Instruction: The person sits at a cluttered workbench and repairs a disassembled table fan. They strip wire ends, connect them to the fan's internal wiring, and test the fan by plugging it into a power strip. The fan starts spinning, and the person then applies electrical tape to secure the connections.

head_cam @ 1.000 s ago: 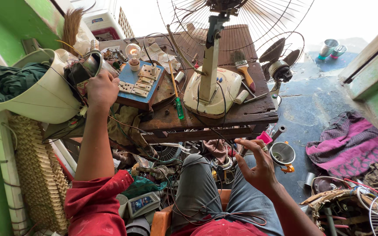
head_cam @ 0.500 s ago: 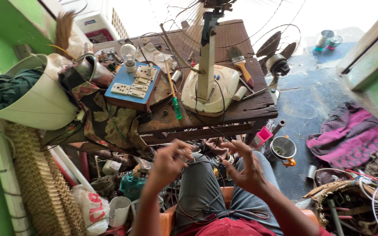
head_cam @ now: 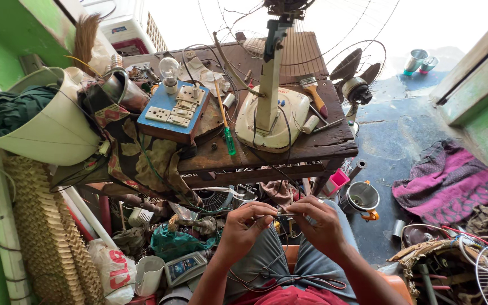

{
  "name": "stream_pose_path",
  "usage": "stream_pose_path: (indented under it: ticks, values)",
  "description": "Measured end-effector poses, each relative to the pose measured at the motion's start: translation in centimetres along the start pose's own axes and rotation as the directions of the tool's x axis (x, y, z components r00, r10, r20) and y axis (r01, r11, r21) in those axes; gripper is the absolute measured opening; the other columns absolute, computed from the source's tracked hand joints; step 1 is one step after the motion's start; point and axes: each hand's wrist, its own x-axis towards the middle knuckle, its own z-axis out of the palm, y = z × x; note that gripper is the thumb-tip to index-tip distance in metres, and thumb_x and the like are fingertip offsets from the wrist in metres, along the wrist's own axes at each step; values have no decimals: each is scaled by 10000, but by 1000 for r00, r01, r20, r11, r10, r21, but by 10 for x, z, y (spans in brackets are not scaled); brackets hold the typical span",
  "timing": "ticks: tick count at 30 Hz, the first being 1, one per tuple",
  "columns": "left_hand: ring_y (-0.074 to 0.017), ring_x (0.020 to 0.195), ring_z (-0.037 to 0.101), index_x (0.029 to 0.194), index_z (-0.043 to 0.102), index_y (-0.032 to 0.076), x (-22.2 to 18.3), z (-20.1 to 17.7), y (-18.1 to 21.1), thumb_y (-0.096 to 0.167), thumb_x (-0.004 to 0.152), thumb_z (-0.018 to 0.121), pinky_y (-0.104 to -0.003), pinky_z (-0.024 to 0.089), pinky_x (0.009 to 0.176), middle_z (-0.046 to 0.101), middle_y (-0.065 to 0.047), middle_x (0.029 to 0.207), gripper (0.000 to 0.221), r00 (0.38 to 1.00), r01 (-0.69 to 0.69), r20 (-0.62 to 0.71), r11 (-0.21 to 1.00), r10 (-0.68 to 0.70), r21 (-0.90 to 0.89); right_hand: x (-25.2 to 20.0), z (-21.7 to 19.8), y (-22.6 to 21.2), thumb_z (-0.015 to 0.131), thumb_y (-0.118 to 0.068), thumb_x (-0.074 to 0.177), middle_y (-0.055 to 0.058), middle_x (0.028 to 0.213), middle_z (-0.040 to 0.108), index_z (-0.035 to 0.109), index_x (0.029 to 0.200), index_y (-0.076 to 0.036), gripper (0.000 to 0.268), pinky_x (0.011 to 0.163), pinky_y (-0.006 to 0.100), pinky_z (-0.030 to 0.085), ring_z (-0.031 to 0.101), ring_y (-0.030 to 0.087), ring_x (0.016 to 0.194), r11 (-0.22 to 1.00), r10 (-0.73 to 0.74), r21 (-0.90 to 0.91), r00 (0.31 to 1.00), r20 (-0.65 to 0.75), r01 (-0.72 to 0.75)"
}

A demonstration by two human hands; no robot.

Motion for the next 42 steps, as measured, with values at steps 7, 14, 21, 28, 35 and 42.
stream_pose_path:
  ticks: [7, 14, 21, 28, 35, 42]
  values:
    - [-93, 885, 682, 1065, 756, 52, -7, -1, -16, 101, 957, 718, -239, 534, 757, 736, -40, 1021, 125, 998, 45, -49, 998, -43, 38, -5, -2, -1, 798, -30, 810, 63, 891, 748, 730, 1073, -23, 272, 681, 278, 567, 717, 145, 758, 992, 110, 64, 994, -7, -109]
    - [-76, 889, 666, 1104, 738, 48, -3, 1, -17, 128, 1007, 694, -226, 529, 769, 716, -40, 973, 133, 997, 39, -65, 999, -41, -37, 1, 7, 1, 802, -46, 833, 69, 899, 763, 733, 977, -28, 160, 697, 259, 570, 741, 138, 797, 994, 90, 64, 994, -63, -86]
    - [-41, 812, 626, 1067, 688, 39, 3, -2, -22, 193, 997, 698, -196, 499, 715, 728, -9, 952, 170, 988, 37, -139, 973, -70, -230, 6, 12, 0, 793, -52, 867, 64, 858, 748, 718, 933, -23, 104, 685, 242, 552, 710, 120, 762, 995, 44, 97, 989, -138, -31]
    - [-48, 828, 663, 1043, 686, 61, 6, 0, -17, 264, 875, 849, -211, 537, 716, 710, 15, 922, 310, 990, 14, -137, 996, -26, -90, 6, 11, 6, 684, -116, 953, 67, 675, 587, 592, 786, -1, 223, 544, 283, 436, 572, 151, 565, 998, 11, -56, 995, -100, -16]
    - [-45, 807, 654, 1048, 707, 73, 8, -4, -13, 281, 885, 833, -215, 518, 702, 720, 12, 877, 292, 987, 30, -159, 999, -36, -40, 2, 18, 21, 674, -194, 972, 35, 650, 598, 580, 720, -34, 314, 522, 279, 426, 573, 123, 539, 999, 4, -51, 998, -61, -7]
    - [-87, 774, 674, 1061, 719, 62, 18, -21, -21, 273, 896, 817, -241, 550, 682, 737, -22, 865, 285, 951, 86, -301, 996, -70, 40, 77, 15, 50, 689, -288, 1017, 86, 1000, 704, 651, 1050, -45, 248, 811, 330, 555, 700, 200, 911, 976, -49, -219, 987, -152, 15]
